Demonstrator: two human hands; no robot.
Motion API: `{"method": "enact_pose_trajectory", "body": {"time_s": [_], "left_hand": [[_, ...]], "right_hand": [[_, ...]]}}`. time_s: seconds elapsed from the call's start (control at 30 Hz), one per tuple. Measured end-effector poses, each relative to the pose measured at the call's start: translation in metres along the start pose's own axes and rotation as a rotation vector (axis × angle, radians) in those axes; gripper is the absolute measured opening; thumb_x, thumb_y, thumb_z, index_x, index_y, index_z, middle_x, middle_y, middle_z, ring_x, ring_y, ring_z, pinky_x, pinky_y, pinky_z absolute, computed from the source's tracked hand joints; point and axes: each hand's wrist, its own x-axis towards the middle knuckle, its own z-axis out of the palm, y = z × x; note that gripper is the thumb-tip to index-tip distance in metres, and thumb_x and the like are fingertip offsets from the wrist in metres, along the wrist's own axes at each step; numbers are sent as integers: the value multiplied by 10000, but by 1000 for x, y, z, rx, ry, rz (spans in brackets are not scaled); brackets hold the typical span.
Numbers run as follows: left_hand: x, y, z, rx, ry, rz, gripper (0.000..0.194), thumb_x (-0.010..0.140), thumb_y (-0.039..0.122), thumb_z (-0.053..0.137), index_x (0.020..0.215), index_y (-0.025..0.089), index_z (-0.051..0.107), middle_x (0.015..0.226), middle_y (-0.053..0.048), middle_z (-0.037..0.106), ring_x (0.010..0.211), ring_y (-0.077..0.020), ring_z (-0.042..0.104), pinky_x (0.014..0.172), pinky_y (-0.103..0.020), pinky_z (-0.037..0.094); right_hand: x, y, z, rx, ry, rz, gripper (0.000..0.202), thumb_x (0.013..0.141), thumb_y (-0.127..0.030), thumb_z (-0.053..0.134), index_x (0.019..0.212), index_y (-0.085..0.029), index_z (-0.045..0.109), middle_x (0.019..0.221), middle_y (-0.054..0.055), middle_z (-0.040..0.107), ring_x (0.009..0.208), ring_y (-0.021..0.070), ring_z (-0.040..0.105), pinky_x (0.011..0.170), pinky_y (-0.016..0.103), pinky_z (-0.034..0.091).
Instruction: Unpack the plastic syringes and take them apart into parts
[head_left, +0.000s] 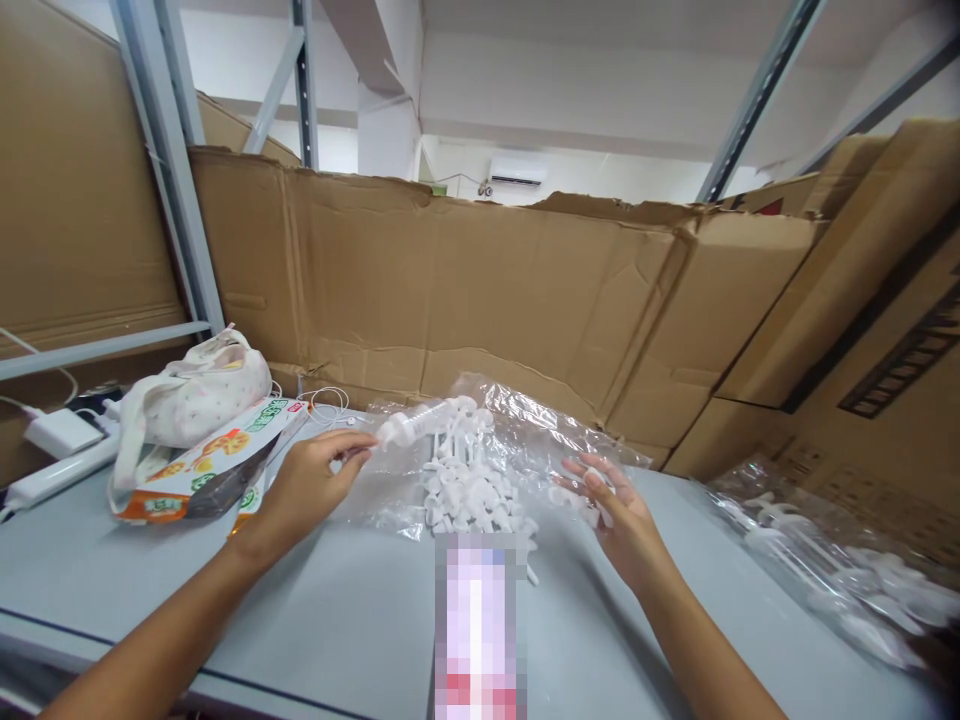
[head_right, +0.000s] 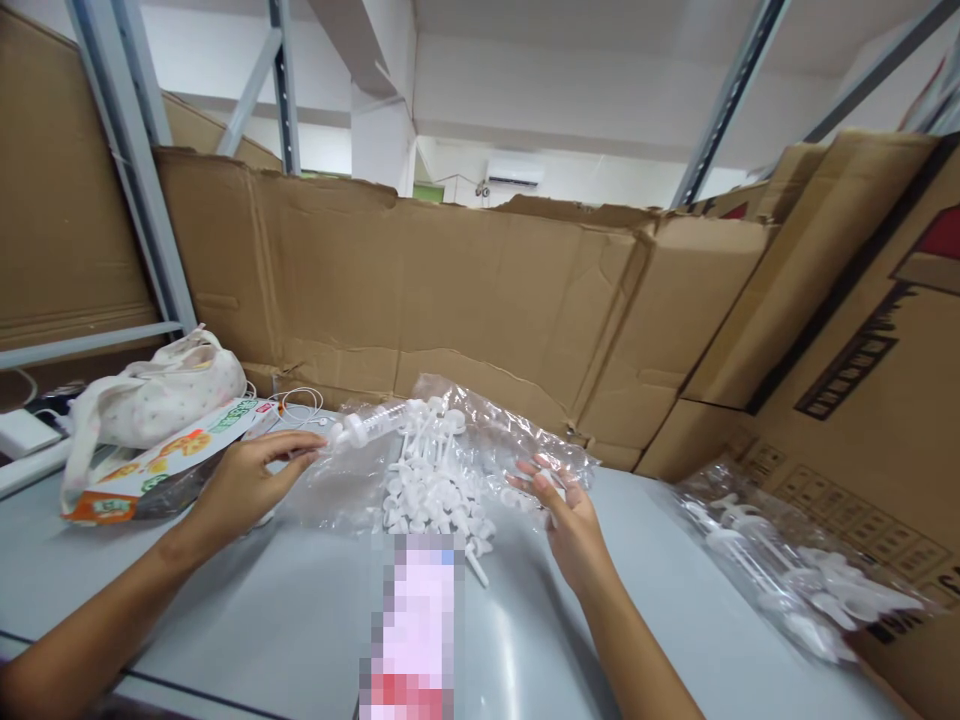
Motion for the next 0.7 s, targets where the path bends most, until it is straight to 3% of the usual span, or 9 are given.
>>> {"method": "enact_pose_trajectory", "body": {"time_s": [0.17, 0.33, 0.47, 0.57, 0.7], "left_hand": [[-20, -12, 11, 232, 22, 103, 273, 845, 253, 452, 983, 187, 679, 1066, -54, 684, 1001, -216, 629, 920, -336, 474], [-34, -16, 27, 434, -215, 112, 361, 860, 148, 356, 1090, 128, 634, 1170, -124, 629, 1046, -257, 607, 915, -391, 471], [-43, -10, 36, 501, -350, 52, 374, 859, 88, 328, 1099, 117, 614, 1199, -150, 597, 1056, -261, 591, 898, -396, 463], [-45, 0, 38, 518, -424, -7, 330, 869, 116, 332, 971, 115, 646, 1060, -152, 641, 979, -274, 601, 845, -413, 470], [-41, 13, 35, 466, -380, 51, 277, 876, 218, 390, 914, 128, 649, 965, -140, 645, 940, -291, 577, 826, -442, 459]], "right_hand": [[2, -1, -2, -48, 96, 39, 405, 678, -484, 704, 1030, -325, 580, 1161, -6, 658, 1063, 248, 611, 775, 300, 469], [3, -1, -3, -26, 82, 38, 425, 647, -480, 727, 1015, -316, 590, 1148, -7, 667, 1054, 256, 616, 759, 297, 476], [2, -3, -1, -19, 75, 33, 437, 640, -477, 732, 1014, -308, 584, 1137, -6, 672, 1038, 258, 623, 751, 299, 465], [2, -3, -1, -20, 77, 39, 444, 650, -481, 722, 1029, -305, 570, 1163, -4, 658, 1065, 271, 607, 768, 314, 454], [1, -2, -2, -41, 48, 57, 437, 680, -488, 698, 1055, -316, 554, 1219, 0, 626, 1102, 281, 582, 788, 331, 444]]}}
